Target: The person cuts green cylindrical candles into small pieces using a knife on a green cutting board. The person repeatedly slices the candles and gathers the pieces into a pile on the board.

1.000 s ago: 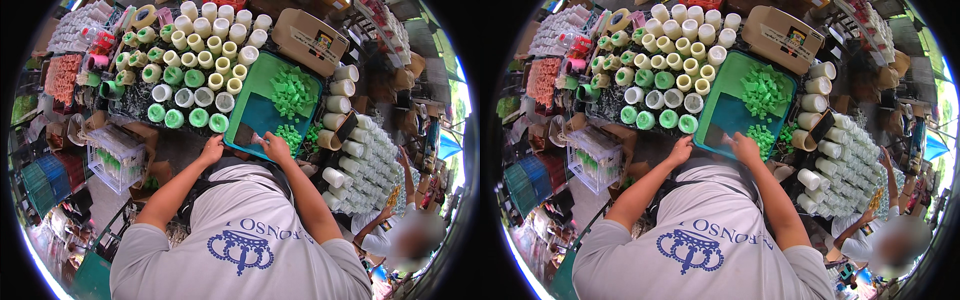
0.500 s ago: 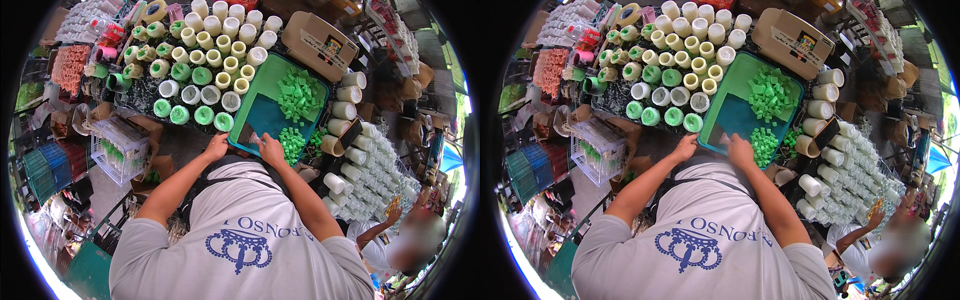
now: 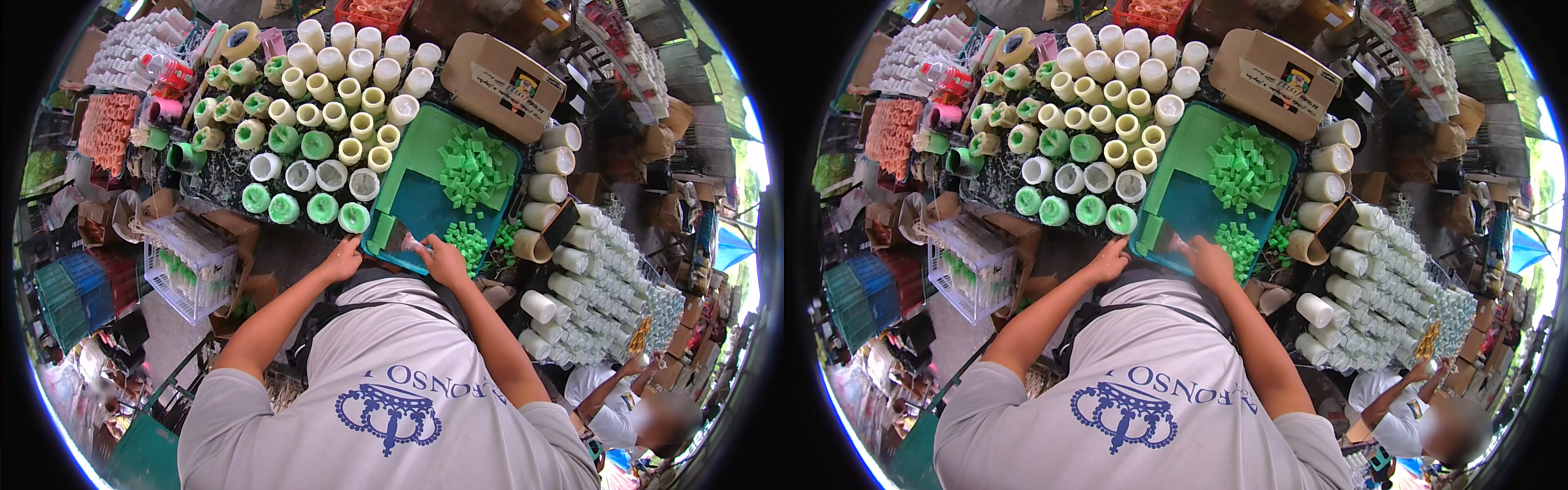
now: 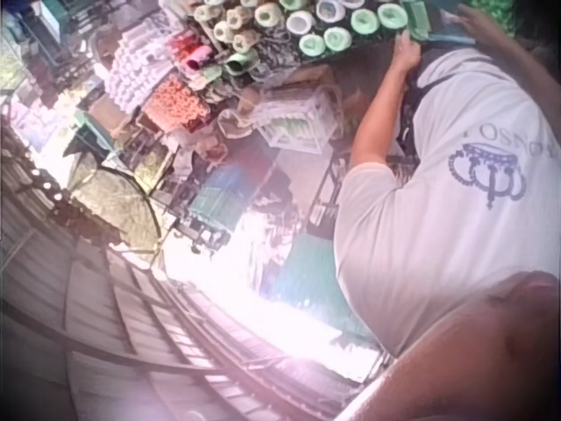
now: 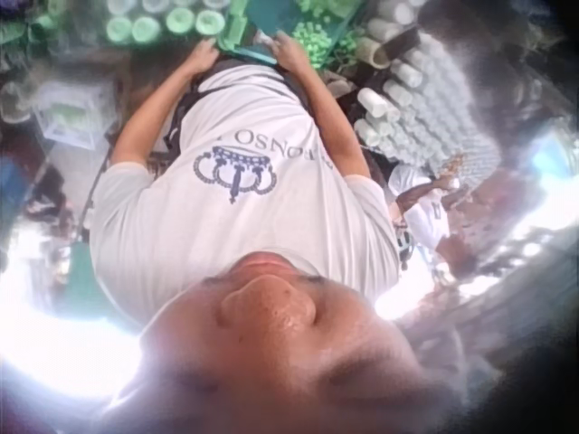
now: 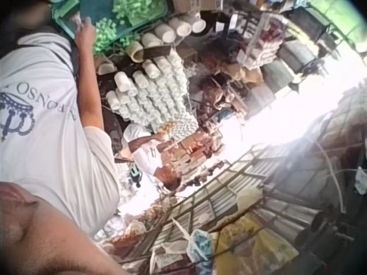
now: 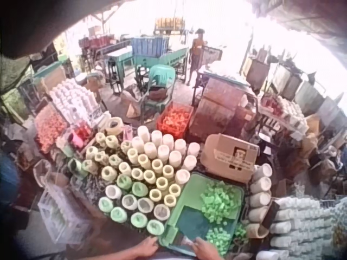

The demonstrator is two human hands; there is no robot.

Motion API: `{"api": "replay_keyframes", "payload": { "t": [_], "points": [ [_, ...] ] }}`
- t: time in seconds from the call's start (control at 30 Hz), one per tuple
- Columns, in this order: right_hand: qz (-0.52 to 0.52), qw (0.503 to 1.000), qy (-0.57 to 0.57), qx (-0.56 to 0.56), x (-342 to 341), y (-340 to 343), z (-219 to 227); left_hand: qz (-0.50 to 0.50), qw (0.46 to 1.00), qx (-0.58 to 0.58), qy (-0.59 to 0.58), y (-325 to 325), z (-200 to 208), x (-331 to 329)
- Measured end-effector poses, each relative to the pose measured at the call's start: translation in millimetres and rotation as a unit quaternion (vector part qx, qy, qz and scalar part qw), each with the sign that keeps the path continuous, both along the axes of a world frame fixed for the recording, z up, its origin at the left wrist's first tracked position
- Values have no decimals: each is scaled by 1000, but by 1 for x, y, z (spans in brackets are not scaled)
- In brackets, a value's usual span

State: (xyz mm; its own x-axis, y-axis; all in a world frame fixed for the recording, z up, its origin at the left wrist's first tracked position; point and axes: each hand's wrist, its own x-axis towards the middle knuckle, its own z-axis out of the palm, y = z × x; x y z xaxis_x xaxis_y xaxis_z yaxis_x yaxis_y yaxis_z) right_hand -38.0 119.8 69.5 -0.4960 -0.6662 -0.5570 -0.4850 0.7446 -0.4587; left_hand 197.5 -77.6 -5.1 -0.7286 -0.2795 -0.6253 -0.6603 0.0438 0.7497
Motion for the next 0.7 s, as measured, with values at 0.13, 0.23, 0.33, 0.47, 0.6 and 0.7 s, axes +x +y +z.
{"api": "replay_keyframes", "payload": {
  "t": [0.13, 0.23, 0.33, 0.47, 0.6, 0.7],
  "points": [
    [-20, 999, 38, 0, -21, 9, 8, -13, 999, -39, -2, 10, -18, 7],
    [-43, 997, 59, 6, -37, 3, 4, -11, 999, -36, -13, 11, -9, 1],
    [-50, 996, 76, -2, -49, -13, 0, -2, 1000, -24, -8, 12, 4, -2],
    [-40, 996, 83, 5, -52, -40, -1, 18, 1000, 6, 22, 14, 9, 1],
    [-36, 998, 53, 22, -58, -58, -12, -2, 999, -30, 15, 15, 8, 0],
    [-34, 999, 20, 28, -64, -66, -21, -21, 997, -73, 15, 20, -10, 3]
  ]
}}
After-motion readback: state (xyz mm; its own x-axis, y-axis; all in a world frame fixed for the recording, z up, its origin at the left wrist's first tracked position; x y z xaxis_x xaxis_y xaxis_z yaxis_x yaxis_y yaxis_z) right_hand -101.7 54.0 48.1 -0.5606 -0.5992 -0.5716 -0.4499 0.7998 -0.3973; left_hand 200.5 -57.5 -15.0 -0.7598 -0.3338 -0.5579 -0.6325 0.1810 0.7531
